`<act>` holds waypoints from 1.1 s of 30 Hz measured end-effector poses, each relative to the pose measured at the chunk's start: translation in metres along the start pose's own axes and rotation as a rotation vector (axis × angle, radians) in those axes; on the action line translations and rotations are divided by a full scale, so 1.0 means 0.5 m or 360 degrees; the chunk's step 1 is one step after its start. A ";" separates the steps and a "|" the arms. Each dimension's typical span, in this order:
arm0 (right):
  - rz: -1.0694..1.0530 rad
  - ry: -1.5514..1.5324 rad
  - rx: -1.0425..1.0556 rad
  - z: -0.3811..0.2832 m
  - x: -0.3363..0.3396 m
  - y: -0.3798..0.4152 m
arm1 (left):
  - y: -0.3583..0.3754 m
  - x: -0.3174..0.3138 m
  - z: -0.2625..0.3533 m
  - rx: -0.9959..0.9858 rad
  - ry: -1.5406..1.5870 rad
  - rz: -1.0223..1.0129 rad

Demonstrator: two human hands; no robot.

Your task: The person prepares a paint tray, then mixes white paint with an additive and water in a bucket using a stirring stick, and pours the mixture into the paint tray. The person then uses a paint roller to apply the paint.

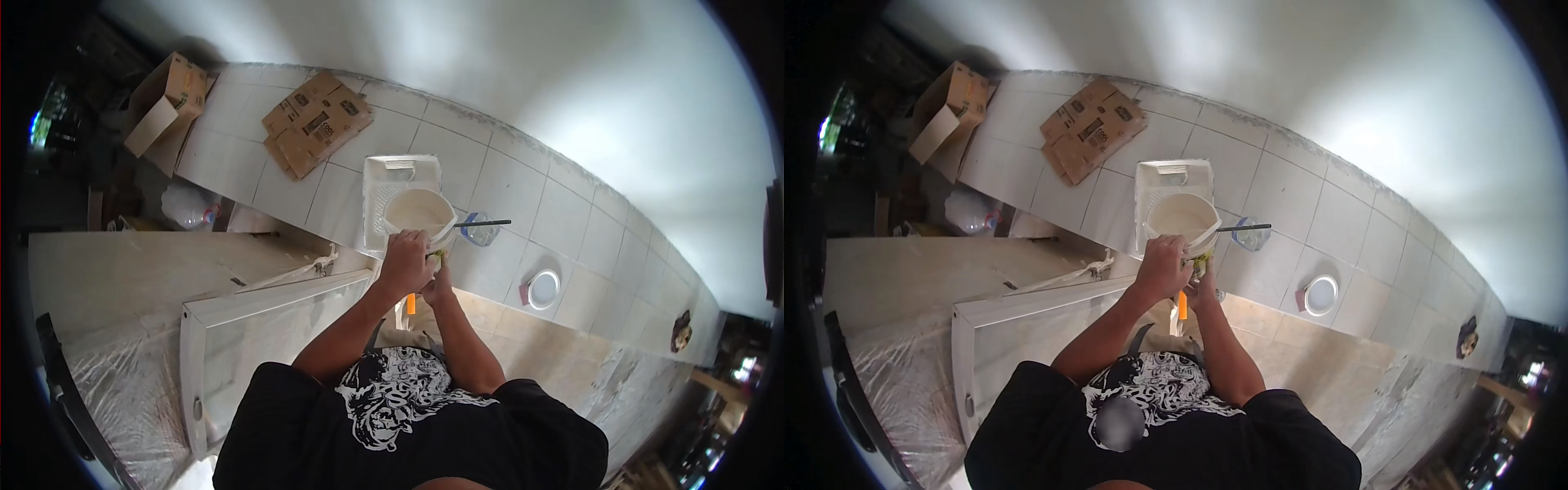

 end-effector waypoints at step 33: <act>0.0674 0.0554 -0.0114 -0.061 -0.130 -0.221 | -0.256 -0.057 -0.275 0.0515 0.0368 -0.0120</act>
Point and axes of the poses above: each hand's wrist, its own y-axis away from the middle knuckle, its own x-axis out of the back of the hand, z = x × y, the point moved 3 cm from there along -y, towards the middle knuckle, and after that the axes turned 10 degrees about x, right-handed, at the moved point
